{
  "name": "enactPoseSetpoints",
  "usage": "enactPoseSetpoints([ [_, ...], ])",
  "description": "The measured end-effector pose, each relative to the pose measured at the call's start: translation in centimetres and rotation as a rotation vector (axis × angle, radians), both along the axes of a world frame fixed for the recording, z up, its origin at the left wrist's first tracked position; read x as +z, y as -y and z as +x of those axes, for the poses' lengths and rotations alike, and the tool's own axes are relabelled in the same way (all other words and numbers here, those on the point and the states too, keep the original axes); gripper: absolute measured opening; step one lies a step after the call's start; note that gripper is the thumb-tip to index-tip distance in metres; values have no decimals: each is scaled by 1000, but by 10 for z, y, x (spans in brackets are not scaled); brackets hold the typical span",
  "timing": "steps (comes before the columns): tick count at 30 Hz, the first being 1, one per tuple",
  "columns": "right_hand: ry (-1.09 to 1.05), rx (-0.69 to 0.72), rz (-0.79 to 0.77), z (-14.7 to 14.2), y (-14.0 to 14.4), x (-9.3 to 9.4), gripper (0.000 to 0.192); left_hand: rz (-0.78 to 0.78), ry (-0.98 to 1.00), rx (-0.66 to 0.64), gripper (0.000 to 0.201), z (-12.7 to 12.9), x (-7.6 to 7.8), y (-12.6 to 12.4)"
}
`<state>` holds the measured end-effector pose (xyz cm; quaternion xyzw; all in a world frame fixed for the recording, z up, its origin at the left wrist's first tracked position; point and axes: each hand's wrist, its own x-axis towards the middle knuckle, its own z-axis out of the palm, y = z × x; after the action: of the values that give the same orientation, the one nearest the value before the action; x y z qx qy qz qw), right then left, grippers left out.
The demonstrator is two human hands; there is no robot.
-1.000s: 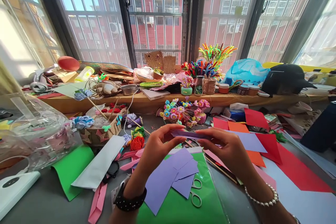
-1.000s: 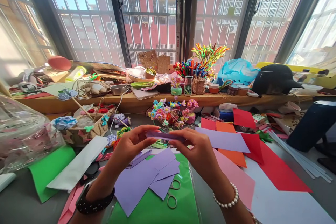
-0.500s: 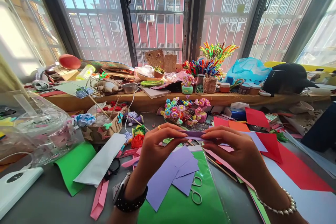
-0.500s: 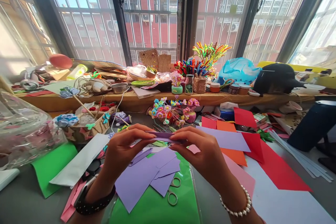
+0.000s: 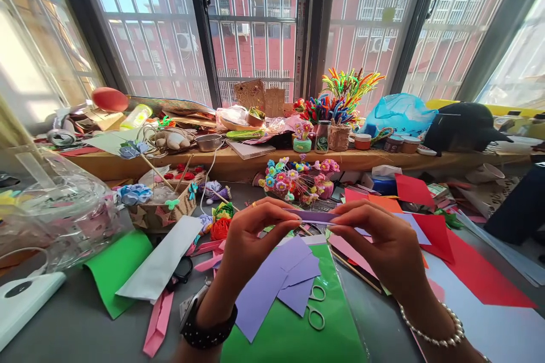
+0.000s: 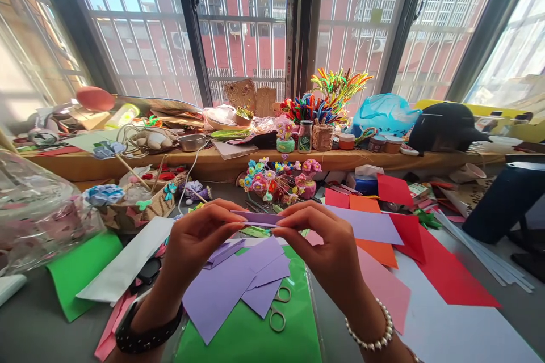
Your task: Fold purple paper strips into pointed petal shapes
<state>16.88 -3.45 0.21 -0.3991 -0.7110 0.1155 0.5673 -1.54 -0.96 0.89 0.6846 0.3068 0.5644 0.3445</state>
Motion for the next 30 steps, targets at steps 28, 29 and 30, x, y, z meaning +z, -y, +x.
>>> enactPoseSetpoints([
  [28,-317,68,-316,-9,4,-1,25,-81,342,90,15,26,-10,11],
  [29,-331,102,-343,-9,4,0,19,-86,342,80,15,26,-11,10],
  [30,-350,127,-359,-9,4,0,13,-98,345,75,15,26,-11,10],
])
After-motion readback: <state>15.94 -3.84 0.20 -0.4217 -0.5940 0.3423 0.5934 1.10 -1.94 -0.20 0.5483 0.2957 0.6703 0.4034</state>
